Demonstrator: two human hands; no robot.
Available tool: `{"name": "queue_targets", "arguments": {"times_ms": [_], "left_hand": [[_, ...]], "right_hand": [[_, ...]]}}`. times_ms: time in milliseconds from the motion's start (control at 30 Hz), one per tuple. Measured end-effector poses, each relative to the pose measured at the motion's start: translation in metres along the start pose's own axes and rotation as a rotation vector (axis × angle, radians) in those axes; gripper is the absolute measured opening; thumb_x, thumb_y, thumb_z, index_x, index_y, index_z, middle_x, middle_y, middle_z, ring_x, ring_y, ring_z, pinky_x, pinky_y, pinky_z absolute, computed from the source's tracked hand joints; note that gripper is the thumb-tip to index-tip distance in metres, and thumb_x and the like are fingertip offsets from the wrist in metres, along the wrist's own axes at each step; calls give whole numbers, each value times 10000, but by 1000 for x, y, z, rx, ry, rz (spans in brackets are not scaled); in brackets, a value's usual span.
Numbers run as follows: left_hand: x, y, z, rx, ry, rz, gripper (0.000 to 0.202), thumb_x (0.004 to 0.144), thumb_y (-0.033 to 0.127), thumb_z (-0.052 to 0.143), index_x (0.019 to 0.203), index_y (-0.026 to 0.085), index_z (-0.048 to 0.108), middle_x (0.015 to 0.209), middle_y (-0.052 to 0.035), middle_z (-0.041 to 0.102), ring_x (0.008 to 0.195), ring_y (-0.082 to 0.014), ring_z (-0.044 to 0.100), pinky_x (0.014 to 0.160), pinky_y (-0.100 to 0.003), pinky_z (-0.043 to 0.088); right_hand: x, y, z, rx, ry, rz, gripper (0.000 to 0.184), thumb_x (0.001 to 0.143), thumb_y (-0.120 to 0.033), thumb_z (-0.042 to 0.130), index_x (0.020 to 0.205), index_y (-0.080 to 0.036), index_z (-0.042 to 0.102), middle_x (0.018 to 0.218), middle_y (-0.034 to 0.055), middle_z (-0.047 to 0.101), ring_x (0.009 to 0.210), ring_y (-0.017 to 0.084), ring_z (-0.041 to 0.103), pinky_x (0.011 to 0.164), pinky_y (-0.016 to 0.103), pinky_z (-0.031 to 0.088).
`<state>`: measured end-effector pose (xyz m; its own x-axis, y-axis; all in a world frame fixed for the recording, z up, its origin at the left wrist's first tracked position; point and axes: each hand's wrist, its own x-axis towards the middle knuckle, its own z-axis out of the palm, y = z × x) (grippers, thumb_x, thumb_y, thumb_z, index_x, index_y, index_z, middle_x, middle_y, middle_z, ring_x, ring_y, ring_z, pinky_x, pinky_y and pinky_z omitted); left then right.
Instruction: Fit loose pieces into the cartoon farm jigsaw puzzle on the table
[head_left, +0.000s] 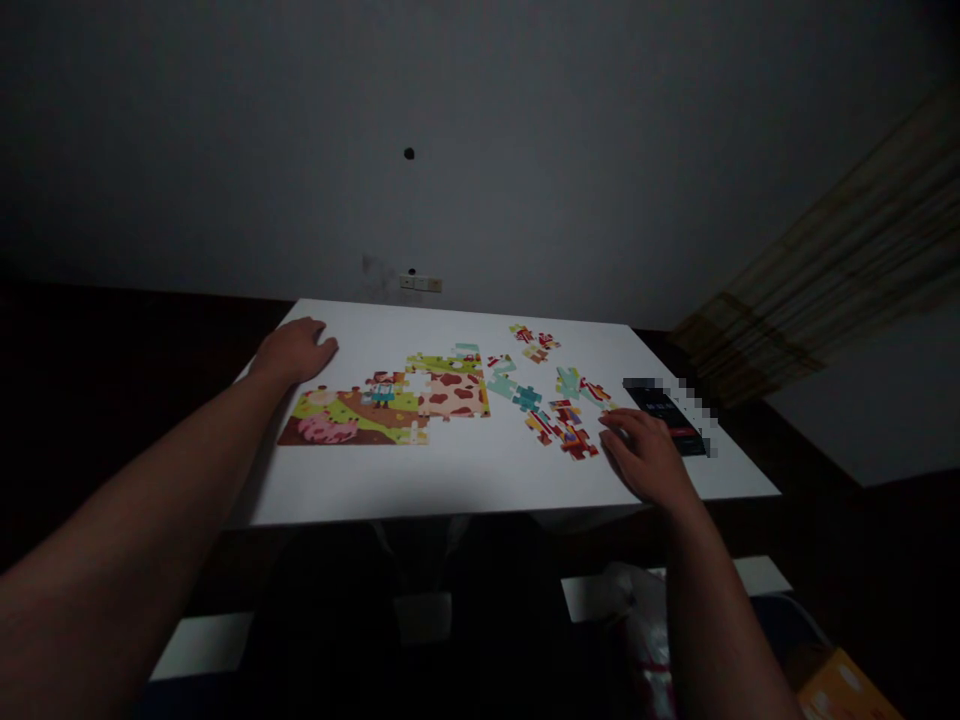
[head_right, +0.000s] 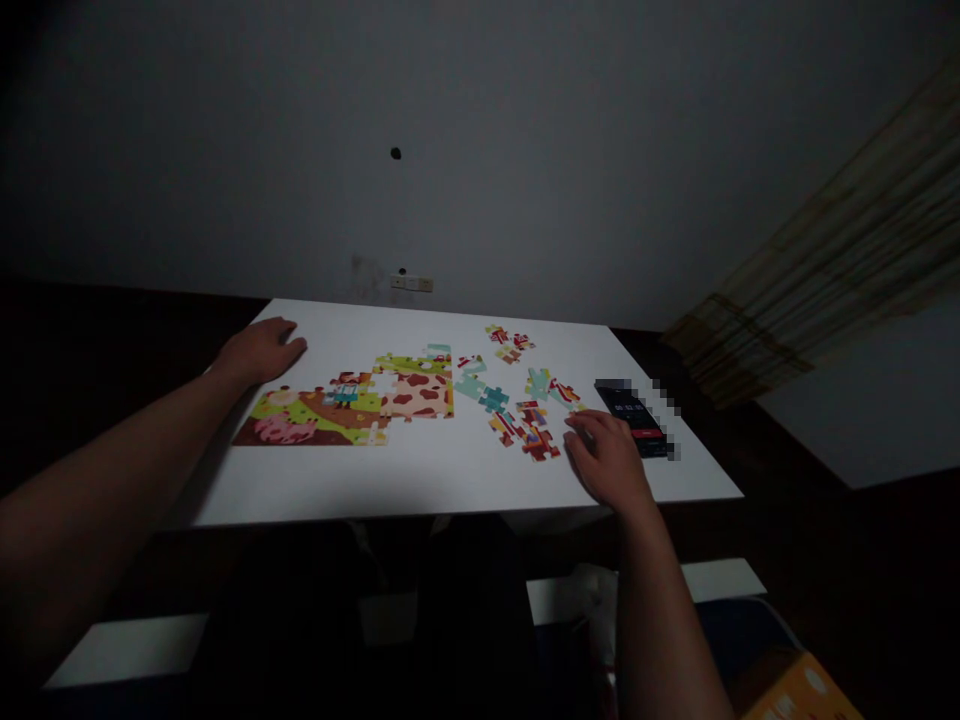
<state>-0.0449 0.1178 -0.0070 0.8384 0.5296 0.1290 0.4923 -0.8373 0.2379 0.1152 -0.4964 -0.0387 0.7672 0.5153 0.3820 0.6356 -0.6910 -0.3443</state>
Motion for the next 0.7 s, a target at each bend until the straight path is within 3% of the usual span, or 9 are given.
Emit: {"name": "queue_targets", "arguments": {"times_ms": [300,433,600,700], "left_hand": [[-2,3,-3,-83,-13,-20,914,776,709,522,1577,271,504,1660,-19,486,1473,-301,464,1242,-490,303],[-4,5,-3,-55,0,-13,881,811,695,490,1543,210,559,1656,-70,488,1470,-320,478,1227,-493,324],[-3,2,-1,-32,-1,-5,843,845,713,482,1574,292,524,1649,-16,499,1467,-301,478,1217,-496,338],[1,0,1,2,1,16,850,884,668,462,1564,165,541,1644,-116,497,1470,-340,486,1210,-504,349]], "right_hand": [[-1,-1,0,0,1,9,307,959,-442,568,1161,-312,760,1291,129,714,1263,388,618,1111,653,467],[1,0,-1,-7,-3,14,306,955,-435,567,1154,-309,763,1285,124,720,1252,391,624,1107,655,467],[1,-1,1,-5,4,10,319,943,-425,563,1139,-284,772,1262,127,729,1240,386,631,1119,642,461],[1,-10,0,-21,17,13,324,948,-421,554,1133,-265,769,1264,134,727,1235,384,629,1113,630,471]]}}
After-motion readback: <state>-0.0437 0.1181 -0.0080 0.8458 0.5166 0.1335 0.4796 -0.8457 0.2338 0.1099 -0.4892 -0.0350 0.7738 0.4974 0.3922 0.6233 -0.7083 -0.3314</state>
